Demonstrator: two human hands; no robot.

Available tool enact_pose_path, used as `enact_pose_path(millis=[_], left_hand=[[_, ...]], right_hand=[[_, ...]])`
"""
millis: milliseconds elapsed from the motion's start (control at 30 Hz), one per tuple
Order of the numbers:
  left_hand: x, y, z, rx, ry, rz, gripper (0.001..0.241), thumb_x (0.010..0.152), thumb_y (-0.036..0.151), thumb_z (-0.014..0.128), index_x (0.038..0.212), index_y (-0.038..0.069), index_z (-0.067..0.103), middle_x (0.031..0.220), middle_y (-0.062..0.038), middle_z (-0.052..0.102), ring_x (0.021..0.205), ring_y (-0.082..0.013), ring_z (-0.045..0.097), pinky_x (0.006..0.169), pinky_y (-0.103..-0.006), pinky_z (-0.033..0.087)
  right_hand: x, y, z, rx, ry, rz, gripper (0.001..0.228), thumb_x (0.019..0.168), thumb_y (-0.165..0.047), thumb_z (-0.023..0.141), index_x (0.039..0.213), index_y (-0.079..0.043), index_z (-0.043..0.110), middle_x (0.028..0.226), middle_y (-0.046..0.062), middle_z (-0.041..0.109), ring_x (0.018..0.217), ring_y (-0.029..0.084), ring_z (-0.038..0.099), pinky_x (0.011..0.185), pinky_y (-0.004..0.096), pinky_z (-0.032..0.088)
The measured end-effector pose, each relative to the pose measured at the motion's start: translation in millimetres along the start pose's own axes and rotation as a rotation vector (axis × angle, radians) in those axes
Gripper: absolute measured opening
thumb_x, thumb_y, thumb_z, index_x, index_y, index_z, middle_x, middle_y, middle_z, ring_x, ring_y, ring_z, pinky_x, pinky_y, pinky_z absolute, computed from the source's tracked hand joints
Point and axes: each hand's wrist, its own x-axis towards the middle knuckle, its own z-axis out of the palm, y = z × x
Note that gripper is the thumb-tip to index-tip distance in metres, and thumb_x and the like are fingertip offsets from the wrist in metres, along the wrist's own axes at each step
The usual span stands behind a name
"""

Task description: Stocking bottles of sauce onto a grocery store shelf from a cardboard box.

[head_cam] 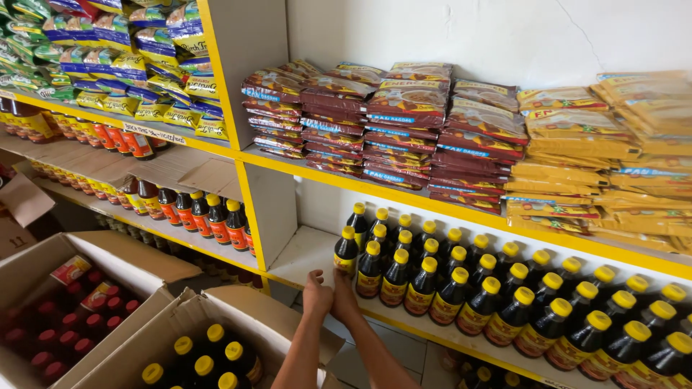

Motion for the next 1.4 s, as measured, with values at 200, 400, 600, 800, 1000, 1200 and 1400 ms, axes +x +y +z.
enact_pose_path(millis=[200, 400, 600, 800, 1000, 1200, 1400], left_hand=[[-9.7, 14.2, -9.0, -0.025, 0.03, -0.051, 0.052, 0.083, 0.005, 0.059, 0.135, 0.009, 0.055, 0.126, -0.02, 0.069, 0.116, -0.036, 0.067, 0.097, -0.0428, 0.054], [-12.3, 14.7, -6.0, -0.04, 0.005, -0.082, 0.048, 0.086, 0.008, 0.059, 0.134, 0.009, 0.056, 0.121, -0.019, 0.071, 0.11, -0.0348, 0.069, 0.094, -0.0414, 0.055], [-25.6, 29.1, -19.4, -0.075, -0.012, -0.103, 0.047, 0.087, 0.007, 0.057, 0.134, 0.008, 0.055, 0.12, -0.017, 0.072, 0.107, -0.0329, 0.07, 0.09, -0.0404, 0.055], [-27.3, 31.3, -21.8, -0.122, -0.068, -0.108, 0.045, 0.088, 0.003, 0.06, 0.132, 0.009, 0.058, 0.117, -0.014, 0.072, 0.101, -0.0254, 0.07, 0.084, -0.0376, 0.057], [-44.3, 52.4, -35.8, -0.454, -0.221, -0.163, 0.052, 0.088, -0.006, 0.042, 0.133, 0.009, 0.061, 0.114, -0.012, 0.074, 0.09, -0.0185, 0.07, 0.073, -0.0357, 0.058], [-94.7, 73.7, -139.6, -0.432, -0.463, -0.036, 0.038, 0.095, 0.012, 0.067, 0.132, 0.011, 0.061, 0.112, -0.008, 0.075, 0.092, -0.0126, 0.072, 0.076, -0.0288, 0.055], [-176.1, 95.3, -275.6, -0.357, -0.454, -0.142, 0.038, 0.095, 0.028, 0.068, 0.131, 0.016, 0.063, 0.101, -0.002, 0.072, 0.089, -0.0129, 0.068, 0.075, -0.0305, 0.055]], right_hand=[[19.1, -11.2, -6.3, 0.067, 0.008, 0.082, 0.076, 0.083, -0.011, 0.068, 0.15, -0.001, 0.035, 0.151, 0.028, 0.04, 0.143, 0.042, 0.037, 0.118, 0.043, 0.033], [54.6, 16.0, 18.2, 0.142, 0.153, 0.204, 0.087, 0.065, -0.008, 0.074, 0.145, -0.001, 0.04, 0.146, 0.027, 0.044, 0.139, 0.041, 0.042, 0.117, 0.042, 0.036], [35.6, -2.7, 10.0, 0.15, 0.192, 0.192, 0.095, 0.065, -0.007, 0.079, 0.147, 0.002, 0.033, 0.148, 0.031, 0.036, 0.139, 0.045, 0.033, 0.114, 0.045, 0.032], [-5.0, -16.5, -13.4, 0.275, 0.13, 0.165, 0.065, 0.082, -0.009, 0.074, 0.142, -0.007, 0.051, 0.136, 0.018, 0.062, 0.125, 0.031, 0.06, 0.103, 0.04, 0.047], [-55.6, -51.9, -71.7, 0.756, 0.008, 0.361, 0.065, 0.089, 0.0, 0.063, 0.147, -0.015, 0.038, 0.112, 0.012, 0.065, 0.075, 0.015, 0.062, 0.062, 0.032, 0.051], [-93.1, -155.0, -113.4, 0.824, 0.034, 0.151, 0.051, 0.093, -0.009, 0.065, 0.142, -0.008, 0.054, 0.096, 0.008, 0.07, 0.073, 0.016, 0.062, 0.064, 0.033, 0.053], [-141.9, -256.3, -71.5, 1.065, -0.269, 0.225, 0.048, 0.093, -0.01, 0.065, 0.14, -0.01, 0.053, 0.095, 0.006, 0.068, 0.08, 0.018, 0.065, 0.068, 0.033, 0.054]])
